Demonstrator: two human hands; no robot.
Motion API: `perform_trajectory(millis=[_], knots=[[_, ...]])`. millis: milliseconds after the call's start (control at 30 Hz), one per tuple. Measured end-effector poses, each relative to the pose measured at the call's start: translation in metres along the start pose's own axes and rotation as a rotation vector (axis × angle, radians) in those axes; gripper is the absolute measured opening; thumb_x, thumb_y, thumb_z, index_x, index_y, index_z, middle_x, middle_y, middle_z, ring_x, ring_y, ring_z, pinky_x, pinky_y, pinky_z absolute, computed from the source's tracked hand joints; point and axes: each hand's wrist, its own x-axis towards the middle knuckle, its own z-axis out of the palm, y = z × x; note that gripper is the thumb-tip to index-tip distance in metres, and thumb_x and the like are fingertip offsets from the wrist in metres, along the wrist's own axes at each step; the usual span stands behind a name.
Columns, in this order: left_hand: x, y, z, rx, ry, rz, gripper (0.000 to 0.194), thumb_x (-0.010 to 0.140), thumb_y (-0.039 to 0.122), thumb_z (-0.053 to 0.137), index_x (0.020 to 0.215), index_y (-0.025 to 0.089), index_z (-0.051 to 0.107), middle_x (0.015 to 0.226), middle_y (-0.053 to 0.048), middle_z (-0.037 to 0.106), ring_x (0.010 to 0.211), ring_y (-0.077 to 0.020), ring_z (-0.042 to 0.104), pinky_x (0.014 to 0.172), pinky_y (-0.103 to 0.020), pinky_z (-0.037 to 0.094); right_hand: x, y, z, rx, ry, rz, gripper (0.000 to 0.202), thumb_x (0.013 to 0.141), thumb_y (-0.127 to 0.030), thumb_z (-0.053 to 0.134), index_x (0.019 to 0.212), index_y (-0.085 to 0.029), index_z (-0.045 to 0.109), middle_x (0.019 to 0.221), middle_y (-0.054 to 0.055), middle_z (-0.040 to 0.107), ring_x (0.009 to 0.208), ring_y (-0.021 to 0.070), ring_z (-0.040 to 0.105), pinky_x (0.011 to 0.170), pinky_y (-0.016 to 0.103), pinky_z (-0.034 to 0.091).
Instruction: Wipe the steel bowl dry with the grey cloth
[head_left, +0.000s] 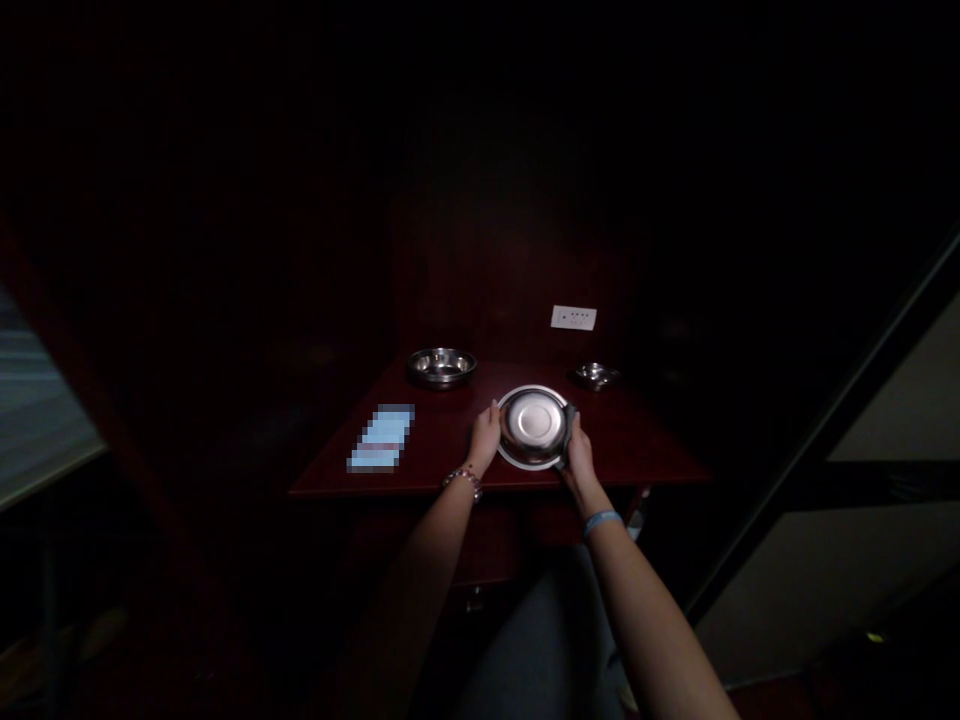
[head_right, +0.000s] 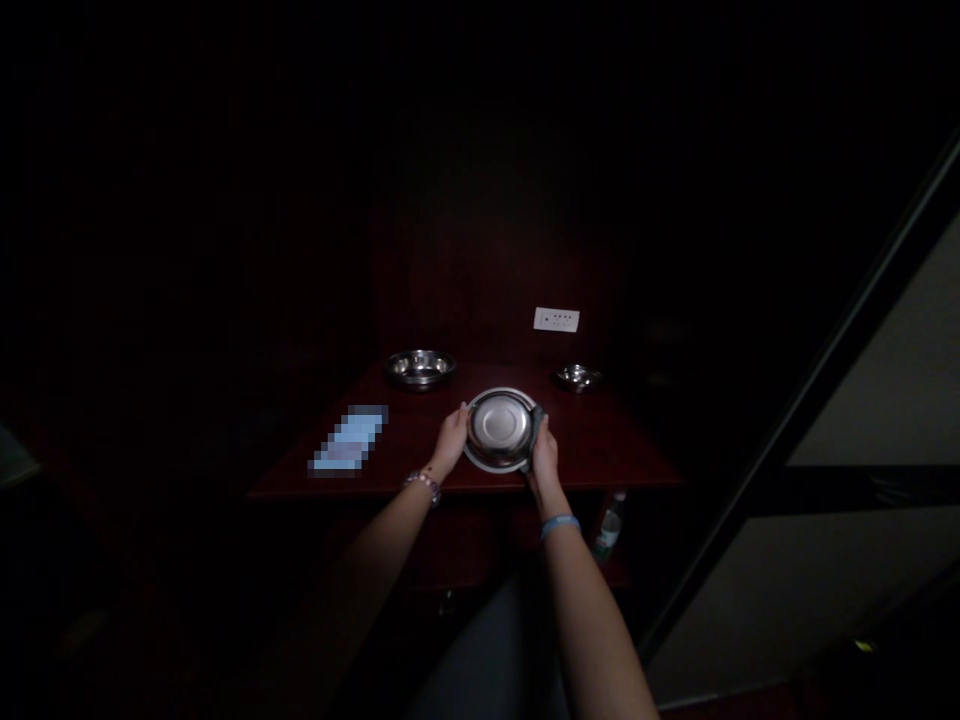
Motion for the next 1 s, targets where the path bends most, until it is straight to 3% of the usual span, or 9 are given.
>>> perform_trajectory(millis=[167, 267, 400, 500, 667, 867, 1000], knots=[[0.0, 0.005, 0.002, -0.179, -0.107, -0.007, 0.034, 0.095, 0.042, 0.052, 0.095, 0.014, 0.072, 0.102, -0.011, 0.076, 0.097, -0.0233, 0.068, 0.096, -0.036, 0.05, 0.004, 0.003, -0.005, 0.029, 0.058, 0.008, 0.048, 0.091, -0.059, 0.057, 0.106, -0.016, 0.073, 0.095, 0.006, 0.08, 0.089, 0.02, 0.076, 0.084, 0.03, 0.061], [-0.001, 0.007, 0.002, -0.224, -0.144, -0.014, 0.028, 0.094, 0.039, 0.055, 0.099, 0.016, 0.071, 0.105, -0.009, 0.075, 0.1, -0.0219, 0.067, 0.098, -0.036, 0.05, 0.008, 0.006, -0.008, 0.042, 0.066, 0.026, 0.049, 0.093, -0.059, 0.053, 0.107, -0.017, 0.072, 0.096, 0.007, 0.08, 0.096, 0.0216, 0.075, 0.088, 0.033, 0.061], [-0.002, 0.005, 0.0, -0.137, -0.248, -0.094, 0.023, 0.094, 0.039, 0.056, 0.093, 0.018, 0.064, 0.086, -0.004, 0.069, 0.08, -0.0171, 0.066, 0.077, -0.03, 0.054, 0.012, 0.008, -0.01, 0.121, 0.082, 0.015, 0.043, 0.1, -0.054, 0.044, 0.107, -0.02, 0.071, 0.1, 0.004, 0.079, 0.104, 0.0186, 0.074, 0.097, 0.035, 0.058], [-0.001, 0.002, -0.001, -0.07, -0.329, -0.133, 0.024, 0.093, 0.043, 0.057, 0.089, 0.019, 0.058, 0.074, 0.0, 0.061, 0.067, -0.0136, 0.06, 0.062, -0.025, 0.05, 0.013, 0.009, -0.011, 0.168, 0.066, 0.047, 0.041, 0.102, -0.05, 0.043, 0.106, -0.02, 0.07, 0.099, 0.003, 0.079, 0.099, 0.0159, 0.074, 0.097, 0.033, 0.058], [0.003, -0.002, -0.004, -0.049, -0.269, -0.087, 0.023, 0.094, 0.042, 0.055, 0.087, 0.02, 0.054, 0.073, 0.002, 0.057, 0.064, -0.0117, 0.056, 0.057, -0.021, 0.045, 0.012, 0.008, -0.01, 0.167, -0.006, 0.062, 0.031, 0.101, -0.043, 0.05, 0.107, -0.02, 0.07, 0.095, 0.0, 0.08, 0.089, 0.0115, 0.075, 0.09, 0.027, 0.06], [0.006, -0.005, -0.006, -0.021, -0.208, -0.052, 0.022, 0.094, 0.038, 0.052, 0.088, 0.019, 0.059, 0.072, 0.001, 0.059, 0.062, -0.0119, 0.054, 0.058, -0.022, 0.045, 0.007, 0.004, -0.007, 0.154, -0.052, 0.079, 0.031, 0.1, -0.044, 0.053, 0.101, -0.019, 0.071, 0.089, 0.001, 0.08, 0.083, 0.0133, 0.076, 0.084, 0.027, 0.062], [0.006, -0.003, -0.006, -0.092, -0.109, 0.016, 0.027, 0.095, 0.04, 0.051, 0.092, 0.017, 0.065, 0.087, -0.005, 0.069, 0.081, -0.0162, 0.063, 0.077, -0.028, 0.052, 0.0, 0.0, -0.003, 0.119, -0.113, 0.066, 0.03, 0.095, -0.045, 0.063, 0.1, -0.017, 0.072, 0.088, 0.003, 0.08, 0.084, 0.0156, 0.076, 0.082, 0.027, 0.063]])
